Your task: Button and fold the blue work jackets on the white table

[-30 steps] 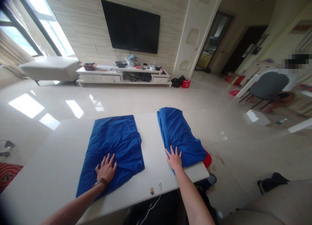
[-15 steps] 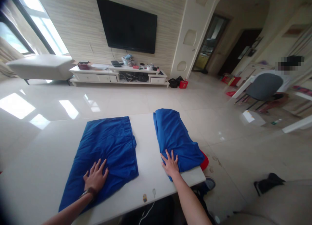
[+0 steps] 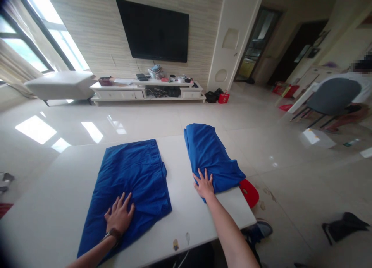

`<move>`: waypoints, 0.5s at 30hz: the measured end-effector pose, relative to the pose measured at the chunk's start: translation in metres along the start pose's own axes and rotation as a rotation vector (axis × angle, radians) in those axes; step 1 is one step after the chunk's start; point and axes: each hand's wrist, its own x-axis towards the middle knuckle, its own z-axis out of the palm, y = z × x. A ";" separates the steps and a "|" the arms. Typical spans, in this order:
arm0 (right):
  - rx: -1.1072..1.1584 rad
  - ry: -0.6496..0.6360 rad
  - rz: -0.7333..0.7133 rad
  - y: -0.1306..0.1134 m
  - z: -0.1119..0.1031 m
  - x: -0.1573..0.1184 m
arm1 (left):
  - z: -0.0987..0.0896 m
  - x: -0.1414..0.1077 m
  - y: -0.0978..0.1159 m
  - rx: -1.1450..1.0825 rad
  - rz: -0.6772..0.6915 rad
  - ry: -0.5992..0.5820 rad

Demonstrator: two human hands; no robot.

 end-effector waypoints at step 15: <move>-0.064 -0.078 0.032 -0.023 -0.011 -0.083 | 0.000 -0.003 0.001 -0.111 0.019 0.037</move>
